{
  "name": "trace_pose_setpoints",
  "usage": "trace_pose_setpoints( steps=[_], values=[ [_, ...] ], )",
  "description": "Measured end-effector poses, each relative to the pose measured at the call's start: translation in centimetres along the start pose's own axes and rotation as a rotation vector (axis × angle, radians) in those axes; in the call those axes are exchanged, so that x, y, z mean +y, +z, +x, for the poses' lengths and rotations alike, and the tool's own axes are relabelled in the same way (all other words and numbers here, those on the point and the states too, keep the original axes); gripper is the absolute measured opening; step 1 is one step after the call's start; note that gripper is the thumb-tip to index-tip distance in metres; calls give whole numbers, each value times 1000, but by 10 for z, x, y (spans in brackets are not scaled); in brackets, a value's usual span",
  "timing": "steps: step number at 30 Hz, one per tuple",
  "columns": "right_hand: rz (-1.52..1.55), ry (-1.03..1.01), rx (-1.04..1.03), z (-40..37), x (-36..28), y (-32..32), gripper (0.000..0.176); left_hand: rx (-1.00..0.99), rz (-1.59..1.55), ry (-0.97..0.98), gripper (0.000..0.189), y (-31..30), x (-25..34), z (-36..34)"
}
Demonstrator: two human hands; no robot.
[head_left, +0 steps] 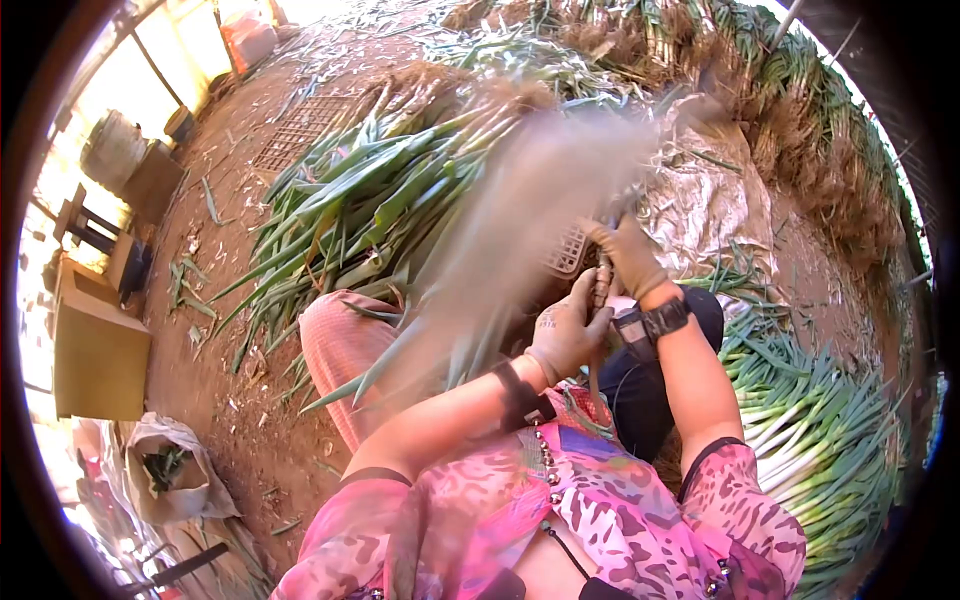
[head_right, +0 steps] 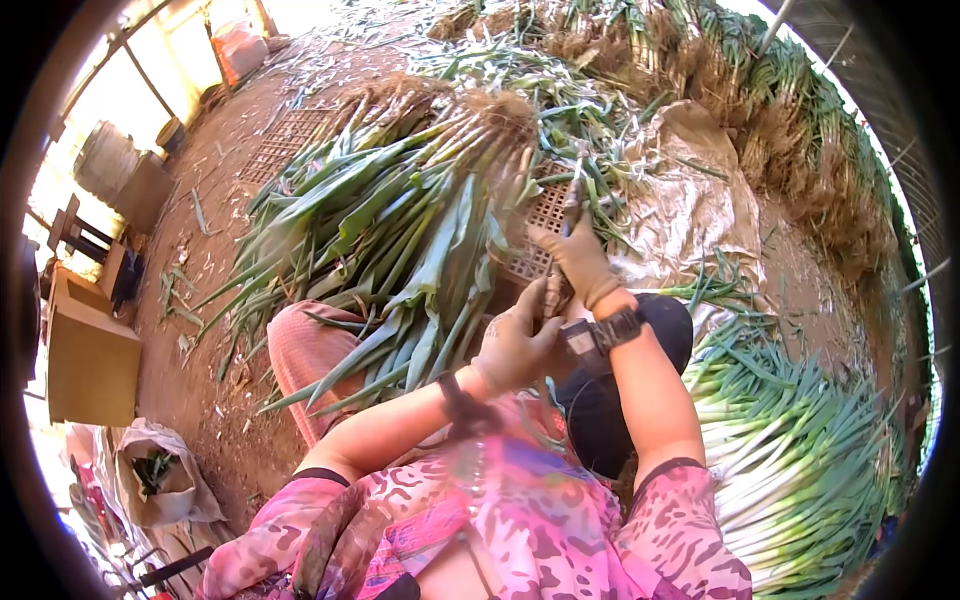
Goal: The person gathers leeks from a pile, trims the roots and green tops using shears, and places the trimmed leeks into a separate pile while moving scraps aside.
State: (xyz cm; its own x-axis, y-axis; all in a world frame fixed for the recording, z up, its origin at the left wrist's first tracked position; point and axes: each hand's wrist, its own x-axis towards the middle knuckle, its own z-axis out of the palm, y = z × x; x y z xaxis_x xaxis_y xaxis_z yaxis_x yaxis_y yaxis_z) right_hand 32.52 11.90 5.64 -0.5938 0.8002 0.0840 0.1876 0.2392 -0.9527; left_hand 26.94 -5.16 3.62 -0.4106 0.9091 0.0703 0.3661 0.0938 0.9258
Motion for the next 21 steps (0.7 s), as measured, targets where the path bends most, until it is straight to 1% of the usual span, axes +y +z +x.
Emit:
trace_pose_setpoints(
  steps=[2, 5, 6, 7, 8, 10, 11, 12, 14, 15, 16, 17, 18, 20, 21],
  values=[
    [109, 135, -48, 17, 26, 11, 44, -2, -30, -9, 51, -6, -15, -2],
    [287, 321, -70, 31, 60, 15, 41, -54, -90, -4, 43, -17, -48, 19],
    [214, 338, -60, 31, 79, 21, 38, -81, -112, 2, 41, -19, -59, 31],
    [226, 392, -111, 29, 102, 29, 39, -35, -48, -34, 33, -21, -68, 43],
    [243, 454, -160, 22, 130, 39, 39, -51, 186, -66, 36, -24, -85, 59],
    [90, 345, -102, 1, 207, 69, 42, -75, 446, -187, 44, -27, -102, 86],
    [50, 397, -107, -10, 206, 71, 43, -187, 507, -210, 62, -29, -117, 100],
    [9, 444, -112, -18, 204, 73, 45, -237, 573, -245, 66, -22, -135, 110],
    [-306, 418, -14, -26, 213, 77, 58, -314, 710, -309, 75, -7, -176, 135],
    [-395, 468, -77, -25, 212, 75, 66, -322, 759, -380, 81, 4, -191, 146],
    [-486, 521, -139, -27, 206, 70, 75, -209, 882, -344, 80, 22, -215, 148],
    [-607, 505, -163, -30, 192, 68, 89, -177, 934, -350, 78, 29, -208, 150],
    [-670, 508, -222, -31, 181, 63, 94, -139, 983, -356, 75, 31, -199, 156],
    [-794, 451, -265, -37, 177, 57, 97, -155, 786, -483, 72, 34, -216, 172],
    [-817, 455, -257, -39, 176, 56, 90, -168, 685, -544, 70, 36, -222, 177]
  ],
)
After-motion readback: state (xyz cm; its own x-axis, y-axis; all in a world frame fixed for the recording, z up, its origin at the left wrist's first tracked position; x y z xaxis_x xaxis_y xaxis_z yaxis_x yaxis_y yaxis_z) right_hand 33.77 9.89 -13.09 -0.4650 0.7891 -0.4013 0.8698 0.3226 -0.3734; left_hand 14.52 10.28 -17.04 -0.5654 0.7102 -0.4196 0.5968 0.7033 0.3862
